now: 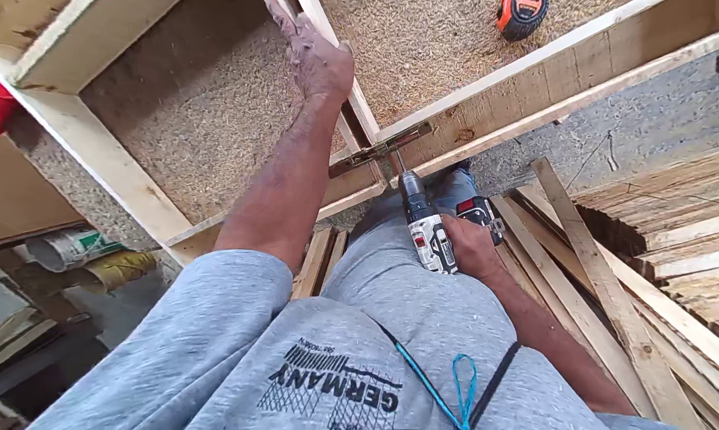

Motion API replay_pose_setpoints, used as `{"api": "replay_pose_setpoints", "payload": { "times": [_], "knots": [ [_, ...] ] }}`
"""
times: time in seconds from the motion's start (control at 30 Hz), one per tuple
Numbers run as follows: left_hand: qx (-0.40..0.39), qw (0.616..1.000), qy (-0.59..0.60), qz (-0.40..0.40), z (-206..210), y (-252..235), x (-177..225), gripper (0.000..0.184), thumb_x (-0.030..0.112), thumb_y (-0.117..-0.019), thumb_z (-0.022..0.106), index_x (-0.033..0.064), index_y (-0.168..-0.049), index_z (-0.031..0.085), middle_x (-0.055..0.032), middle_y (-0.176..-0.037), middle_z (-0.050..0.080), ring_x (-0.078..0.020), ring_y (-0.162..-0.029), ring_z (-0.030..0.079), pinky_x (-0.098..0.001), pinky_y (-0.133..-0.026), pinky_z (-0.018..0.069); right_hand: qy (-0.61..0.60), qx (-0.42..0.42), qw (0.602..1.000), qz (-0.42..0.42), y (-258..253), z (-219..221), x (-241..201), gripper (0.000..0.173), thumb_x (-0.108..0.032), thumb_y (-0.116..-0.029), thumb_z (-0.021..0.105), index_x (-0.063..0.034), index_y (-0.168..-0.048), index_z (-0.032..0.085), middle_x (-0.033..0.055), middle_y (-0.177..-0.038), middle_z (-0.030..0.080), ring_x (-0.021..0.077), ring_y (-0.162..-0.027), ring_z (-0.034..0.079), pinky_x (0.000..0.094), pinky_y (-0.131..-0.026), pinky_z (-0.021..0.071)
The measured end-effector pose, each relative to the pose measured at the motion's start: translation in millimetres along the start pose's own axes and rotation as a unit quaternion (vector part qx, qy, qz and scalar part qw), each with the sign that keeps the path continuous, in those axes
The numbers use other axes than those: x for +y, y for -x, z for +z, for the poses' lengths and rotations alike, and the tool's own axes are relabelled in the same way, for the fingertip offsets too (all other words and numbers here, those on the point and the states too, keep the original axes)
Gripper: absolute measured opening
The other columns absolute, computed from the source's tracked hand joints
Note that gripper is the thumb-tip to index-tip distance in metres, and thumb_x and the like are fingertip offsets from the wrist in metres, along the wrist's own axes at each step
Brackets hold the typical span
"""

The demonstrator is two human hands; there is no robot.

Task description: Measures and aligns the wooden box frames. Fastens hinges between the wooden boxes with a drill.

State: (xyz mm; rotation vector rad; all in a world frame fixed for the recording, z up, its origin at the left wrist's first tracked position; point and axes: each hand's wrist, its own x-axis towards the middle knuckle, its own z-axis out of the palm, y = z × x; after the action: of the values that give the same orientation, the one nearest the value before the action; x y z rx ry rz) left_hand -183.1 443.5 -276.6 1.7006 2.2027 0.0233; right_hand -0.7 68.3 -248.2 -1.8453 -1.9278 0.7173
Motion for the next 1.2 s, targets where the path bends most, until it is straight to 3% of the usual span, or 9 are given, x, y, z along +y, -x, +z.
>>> {"api": "replay_pose_setpoints", "payload": {
  "times": [0.07,0.23,0.43,0.6,0.77,0.87,1.0,1.13,1.2],
  "knots": [
    [0.000,1.000,-0.018,-0.010,2.1,4.0,0.4,0.068,0.042,-0.0883,0.061,0.0022,-0.143,0.055,-0.0153,-0.169,0.025,-0.0222,-0.145,0.045,-0.0373,-0.117,0.0405,-0.004,0.014,1.000,-0.004,0.9,4.7,-0.1,0.033,-0.022,-0.1051,0.047,-0.0027,-0.115,0.071,0.0146,-0.083,0.074,0.0301,-0.074,0.074,0.0441,-0.062,0.0591],
    [-0.012,0.999,-0.032,0.008,2.4,2.6,-0.2,0.065,0.040,-0.0929,0.057,-0.0028,-0.142,0.054,-0.0196,-0.158,0.043,-0.0255,-0.145,0.044,-0.0399,-0.120,0.0350,-0.023,0.023,0.999,-0.005,-2.0,6.3,-1.3,0.029,-0.017,-0.1047,0.047,-0.0013,-0.108,0.071,0.0151,-0.082,0.073,0.0292,-0.073,0.073,0.0419,-0.064,0.0595],
    [-0.022,0.999,-0.047,0.005,1.0,5.1,1.1,0.063,0.039,-0.0934,0.053,-0.0019,-0.141,0.054,-0.0159,-0.161,0.040,-0.0250,-0.147,0.041,-0.0405,-0.121,0.0330,-0.021,0.029,0.999,-0.006,-5.3,2.4,-3.8,0.023,-0.013,-0.1035,0.050,-0.0025,-0.099,0.070,0.0140,-0.076,0.071,0.0281,-0.070,0.072,0.0403,-0.060,0.0584],
    [-0.024,0.999,-0.047,0.000,3.0,4.0,0.0,0.063,0.039,-0.0939,0.052,-0.0004,-0.143,0.054,-0.0160,-0.162,0.037,-0.0244,-0.146,0.042,-0.0384,-0.121,0.0333,-0.020,0.022,1.000,-0.008,-8.4,1.7,-3.4,0.028,-0.013,-0.1036,0.048,-0.0001,-0.108,0.072,0.0145,-0.077,0.072,0.0283,-0.071,0.073,0.0400,-0.063,0.0591],
    [-0.026,0.998,-0.061,0.006,4.1,4.2,-0.1,0.064,0.039,-0.0941,0.051,-0.0022,-0.143,0.053,-0.0172,-0.160,0.041,-0.0244,-0.148,0.041,-0.0395,-0.123,0.0301,-0.031,0.013,0.999,-0.005,-9.7,3.1,-2.9,0.024,-0.017,-0.1028,0.049,-0.0047,-0.093,0.067,0.0125,-0.074,0.069,0.0276,-0.070,0.072,0.0400,-0.061,0.0584],
    [-0.025,0.998,-0.063,0.008,3.4,5.2,0.0,0.064,0.040,-0.0946,0.051,-0.0026,-0.142,0.054,-0.0177,-0.160,0.041,-0.0248,-0.148,0.041,-0.0391,-0.123,0.0296,-0.024,0.014,1.000,-0.007,-12.9,4.6,-3.0,0.027,-0.014,-0.1030,0.048,-0.0005,-0.104,0.071,0.0143,-0.076,0.071,0.0281,-0.070,0.072,0.0398,-0.063,0.0590],
    [-0.026,0.997,-0.069,-0.003,3.0,4.7,1.4,0.061,0.040,-0.0935,0.052,0.0001,-0.140,0.056,-0.0164,-0.161,0.039,-0.0252,-0.147,0.041,-0.0395,-0.121,0.0318,-0.029,0.011,0.999,-0.007,-16.8,5.2,-2.0,0.024,-0.015,-0.1033,0.047,-0.0048,-0.092,0.065,0.0127,-0.072,0.068,0.0276,-0.068,0.071,0.0395,-0.059,0.0574],
    [-0.028,0.997,-0.067,0.001,3.0,4.7,1.8,0.064,0.040,-0.0938,0.051,-0.0011,-0.143,0.054,-0.0175,-0.163,0.035,-0.0247,-0.149,0.038,-0.0388,-0.123,0.0295,-0.022,0.010,1.000,-0.008,-20.6,2.8,-1.4,0.026,-0.012,-0.1029,0.047,-0.0012,-0.102,0.070,0.0139,-0.073,0.069,0.0279,-0.067,0.071,0.0391,-0.060,0.0576],
    [-0.025,0.998,-0.063,-0.006,2.6,5.4,1.6,0.064,0.039,-0.0929,0.052,0.0000,-0.143,0.054,-0.0167,-0.163,0.035,-0.0251,-0.149,0.039,-0.0384,-0.121,0.0315,-0.031,0.006,0.999,-0.007,-20.9,3.8,-1.5,0.024,-0.015,-0.1031,0.047,-0.0041,-0.094,0.067,0.0127,-0.073,0.069,0.0272,-0.068,0.071,0.0391,-0.060,0.0577]
  ]
}}
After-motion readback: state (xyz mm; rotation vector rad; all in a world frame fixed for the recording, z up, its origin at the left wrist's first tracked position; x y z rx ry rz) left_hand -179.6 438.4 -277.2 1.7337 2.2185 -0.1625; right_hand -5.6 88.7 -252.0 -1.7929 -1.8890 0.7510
